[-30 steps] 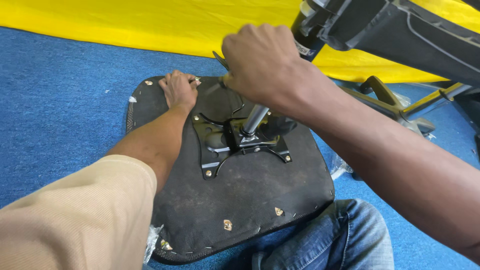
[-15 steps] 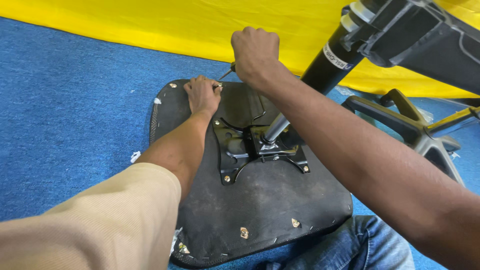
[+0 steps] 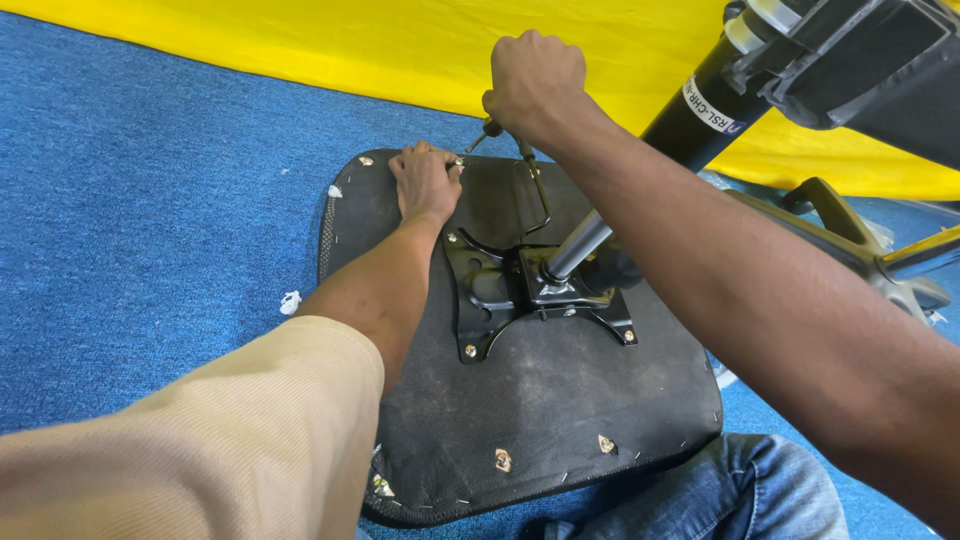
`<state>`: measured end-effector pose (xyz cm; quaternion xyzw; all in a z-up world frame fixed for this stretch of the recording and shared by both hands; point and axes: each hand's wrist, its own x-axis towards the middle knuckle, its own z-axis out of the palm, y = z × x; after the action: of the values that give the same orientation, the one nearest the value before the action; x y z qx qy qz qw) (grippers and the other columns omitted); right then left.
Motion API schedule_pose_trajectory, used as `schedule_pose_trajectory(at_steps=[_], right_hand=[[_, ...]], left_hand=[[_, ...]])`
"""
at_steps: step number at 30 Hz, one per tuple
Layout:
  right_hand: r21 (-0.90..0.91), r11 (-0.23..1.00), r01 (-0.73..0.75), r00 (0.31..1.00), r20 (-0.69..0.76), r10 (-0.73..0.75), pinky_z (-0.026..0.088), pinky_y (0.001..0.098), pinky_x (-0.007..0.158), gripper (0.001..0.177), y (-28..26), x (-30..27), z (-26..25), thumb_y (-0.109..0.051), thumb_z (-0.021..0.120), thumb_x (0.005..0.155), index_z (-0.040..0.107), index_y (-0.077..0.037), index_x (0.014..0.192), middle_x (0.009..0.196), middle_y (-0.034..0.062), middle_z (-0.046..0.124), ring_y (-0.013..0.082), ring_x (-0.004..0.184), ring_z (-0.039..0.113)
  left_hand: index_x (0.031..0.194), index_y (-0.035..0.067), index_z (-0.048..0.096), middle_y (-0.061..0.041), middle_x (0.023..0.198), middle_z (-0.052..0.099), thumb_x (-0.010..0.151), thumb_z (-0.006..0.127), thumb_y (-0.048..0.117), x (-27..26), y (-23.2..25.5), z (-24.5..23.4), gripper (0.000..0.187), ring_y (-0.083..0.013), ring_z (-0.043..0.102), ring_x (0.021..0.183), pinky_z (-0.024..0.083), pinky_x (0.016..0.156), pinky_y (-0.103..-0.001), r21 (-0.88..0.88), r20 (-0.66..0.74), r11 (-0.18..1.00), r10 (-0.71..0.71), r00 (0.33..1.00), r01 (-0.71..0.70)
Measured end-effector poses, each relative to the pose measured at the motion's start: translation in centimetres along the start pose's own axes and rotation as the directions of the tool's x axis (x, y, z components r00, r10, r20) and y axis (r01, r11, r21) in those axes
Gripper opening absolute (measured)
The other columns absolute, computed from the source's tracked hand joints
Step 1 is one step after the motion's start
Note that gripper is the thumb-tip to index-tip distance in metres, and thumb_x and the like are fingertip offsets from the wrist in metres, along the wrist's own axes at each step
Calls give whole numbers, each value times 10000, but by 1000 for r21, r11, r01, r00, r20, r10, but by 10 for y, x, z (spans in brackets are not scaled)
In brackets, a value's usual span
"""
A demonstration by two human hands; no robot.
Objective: The person sits on the floor and uses a screwdriver to tighten screws on the underside of an office chair seat, securing the gas lift mechanism to the seat base.
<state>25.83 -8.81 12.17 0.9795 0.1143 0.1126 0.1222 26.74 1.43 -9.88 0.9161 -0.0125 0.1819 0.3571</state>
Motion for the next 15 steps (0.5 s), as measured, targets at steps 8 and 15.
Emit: schedule_pose_trajectory(at_steps=[8,15], right_hand=[[3,1000,-9,999,50,9,566,471,715,353,-6,10,3,-377,837,777,762,-66,925,926,155,744,356,872,734],[-5,999,-36,998,61,36,568,466,710,360,-6,11,6,-399,841,781,770,-78,926,912,145,745,347,864,733]], left_hand=[[1041,161,805,-68,1153,662,880,778,231,0,5,-5,177,-257,545,1171,331,1087,-441,11,28,1000,-23,999,22],[1041,162,805,-65,1158,661,871,781,227,-2,5,-6,183,-259,545,1176,336,1084,-436,-1,12,1000,-21,1000,21]])
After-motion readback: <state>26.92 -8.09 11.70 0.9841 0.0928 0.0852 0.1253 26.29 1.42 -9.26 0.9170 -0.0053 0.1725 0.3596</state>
